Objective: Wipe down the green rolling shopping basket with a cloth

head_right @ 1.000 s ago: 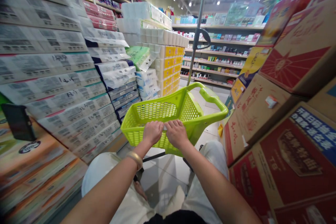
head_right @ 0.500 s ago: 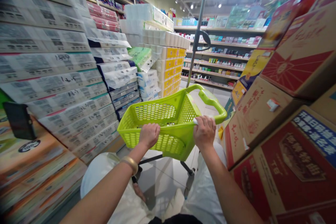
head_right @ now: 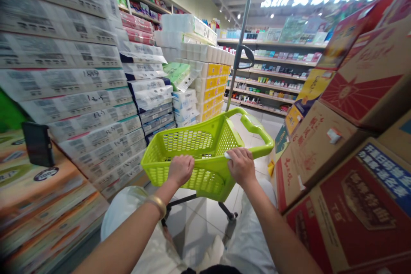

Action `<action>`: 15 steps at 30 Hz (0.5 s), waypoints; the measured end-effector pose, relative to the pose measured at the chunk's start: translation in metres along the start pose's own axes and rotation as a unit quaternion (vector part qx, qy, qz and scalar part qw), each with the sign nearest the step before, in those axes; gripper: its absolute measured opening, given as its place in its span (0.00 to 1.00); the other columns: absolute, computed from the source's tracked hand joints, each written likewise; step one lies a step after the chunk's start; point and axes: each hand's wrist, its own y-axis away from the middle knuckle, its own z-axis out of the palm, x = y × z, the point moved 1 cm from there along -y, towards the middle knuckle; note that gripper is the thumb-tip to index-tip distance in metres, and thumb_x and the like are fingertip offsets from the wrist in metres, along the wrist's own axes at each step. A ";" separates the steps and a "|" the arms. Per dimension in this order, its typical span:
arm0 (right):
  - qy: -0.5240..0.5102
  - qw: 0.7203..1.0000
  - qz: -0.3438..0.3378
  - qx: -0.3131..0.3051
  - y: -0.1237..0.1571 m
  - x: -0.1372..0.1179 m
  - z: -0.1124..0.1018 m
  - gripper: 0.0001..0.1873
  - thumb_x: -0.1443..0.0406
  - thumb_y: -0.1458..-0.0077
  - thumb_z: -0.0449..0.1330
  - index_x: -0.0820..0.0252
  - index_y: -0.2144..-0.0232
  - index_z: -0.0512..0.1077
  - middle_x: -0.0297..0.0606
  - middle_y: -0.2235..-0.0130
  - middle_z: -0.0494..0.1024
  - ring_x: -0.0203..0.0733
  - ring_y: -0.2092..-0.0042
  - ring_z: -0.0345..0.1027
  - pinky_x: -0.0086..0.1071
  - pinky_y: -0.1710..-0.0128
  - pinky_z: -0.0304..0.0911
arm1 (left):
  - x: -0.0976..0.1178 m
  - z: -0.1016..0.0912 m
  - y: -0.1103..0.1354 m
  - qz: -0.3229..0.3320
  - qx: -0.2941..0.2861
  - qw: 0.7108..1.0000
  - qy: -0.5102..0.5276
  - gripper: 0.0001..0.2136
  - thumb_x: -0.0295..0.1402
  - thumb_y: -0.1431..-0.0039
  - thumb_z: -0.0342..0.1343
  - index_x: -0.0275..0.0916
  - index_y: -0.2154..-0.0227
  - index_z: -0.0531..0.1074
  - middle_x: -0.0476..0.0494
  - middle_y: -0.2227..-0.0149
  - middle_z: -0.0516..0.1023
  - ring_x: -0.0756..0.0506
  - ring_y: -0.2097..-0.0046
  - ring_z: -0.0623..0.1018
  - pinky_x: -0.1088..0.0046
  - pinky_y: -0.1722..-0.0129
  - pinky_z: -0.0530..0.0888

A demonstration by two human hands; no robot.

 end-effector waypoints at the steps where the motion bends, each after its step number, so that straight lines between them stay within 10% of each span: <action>1: 0.012 1.000 0.020 0.015 0.001 0.013 -0.008 0.13 0.71 0.45 0.52 0.56 0.60 0.73 0.38 0.58 0.77 0.46 0.53 0.64 0.38 0.47 0.51 | 0.000 0.000 0.001 -0.001 0.001 1.000 0.001 0.20 0.37 0.33 0.35 0.40 0.71 0.71 0.41 0.69 0.76 0.43 0.63 0.72 0.63 0.62 0.59; 7: 0.049 0.990 0.095 0.096 0.006 0.038 -0.020 0.14 0.70 0.45 0.50 0.58 0.60 0.73 0.41 0.57 0.76 0.49 0.50 0.62 0.43 0.44 0.49 | 0.002 -0.001 0.004 -0.015 0.006 1.000 0.005 0.19 0.37 0.34 0.35 0.40 0.71 0.71 0.41 0.68 0.77 0.42 0.63 0.72 0.63 0.62 0.58; 15: -0.019 0.999 0.047 -0.008 0.001 -0.054 0.030 0.13 0.70 0.46 0.54 0.56 0.60 0.72 0.39 0.59 0.76 0.47 0.53 0.62 0.41 0.45 0.49 | 0.008 -0.001 0.006 -0.026 0.000 1.000 0.005 0.19 0.37 0.34 0.36 0.40 0.70 0.71 0.41 0.68 0.77 0.42 0.62 0.72 0.63 0.61 0.59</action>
